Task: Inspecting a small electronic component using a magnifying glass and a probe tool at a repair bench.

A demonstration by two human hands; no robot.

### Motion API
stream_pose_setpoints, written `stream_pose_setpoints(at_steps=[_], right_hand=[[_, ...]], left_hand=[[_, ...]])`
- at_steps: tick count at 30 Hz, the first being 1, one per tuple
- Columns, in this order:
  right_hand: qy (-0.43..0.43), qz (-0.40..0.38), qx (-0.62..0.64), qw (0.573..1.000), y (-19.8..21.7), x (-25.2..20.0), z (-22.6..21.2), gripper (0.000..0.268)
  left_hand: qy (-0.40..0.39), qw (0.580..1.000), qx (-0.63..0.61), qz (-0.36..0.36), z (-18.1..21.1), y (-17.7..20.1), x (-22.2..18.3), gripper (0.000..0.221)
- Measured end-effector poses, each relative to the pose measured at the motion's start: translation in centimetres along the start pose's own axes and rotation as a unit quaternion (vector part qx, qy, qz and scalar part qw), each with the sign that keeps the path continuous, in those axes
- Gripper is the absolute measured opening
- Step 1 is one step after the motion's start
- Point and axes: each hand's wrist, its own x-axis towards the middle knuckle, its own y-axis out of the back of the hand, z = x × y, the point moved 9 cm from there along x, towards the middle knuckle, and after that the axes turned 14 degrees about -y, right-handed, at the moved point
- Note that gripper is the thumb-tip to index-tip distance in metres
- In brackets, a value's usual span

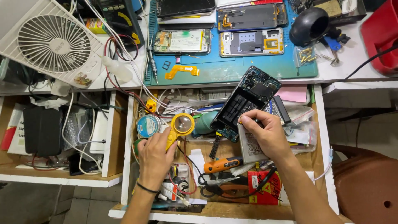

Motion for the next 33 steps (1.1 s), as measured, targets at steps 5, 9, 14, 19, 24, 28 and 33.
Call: stream_pose_setpoints(at_steps=[5,9,14,19,24,28,33], right_hand=[[-0.084,-0.001,-0.032,0.996,0.1,0.9,1.8,0.02],[-0.094,-0.011,-0.036,0.995,-0.5,1.0,2.5,0.019],[-0.104,-0.007,-0.032,0.994,-0.4,1.3,3.1,0.018],[-0.061,-0.008,-0.09,0.994,-0.3,1.0,2.5,0.029],[-0.082,-0.055,-0.051,0.994,-0.8,0.2,4.7,0.02],[-0.062,-0.067,-0.042,0.995,-0.9,-0.3,4.2,0.024],[-0.07,-0.093,0.03,0.993,-0.8,-0.9,4.6,0.032]], left_hand=[[-0.052,0.983,-0.095,0.147,3.0,7.9,2.7,0.057],[-0.194,0.927,-0.196,0.253,7.5,9.6,5.2,0.05],[-0.303,0.868,-0.244,0.308,12.0,10.3,7.9,0.054],[-0.335,0.861,-0.247,0.292,12.8,8.8,7.5,0.047],[-0.297,0.865,-0.263,0.305,11.8,8.5,7.2,0.044],[-0.302,0.86,-0.302,0.281,11.5,8.7,6.8,0.05],[-0.281,0.856,-0.303,0.311,11.2,9.4,6.5,0.048]])
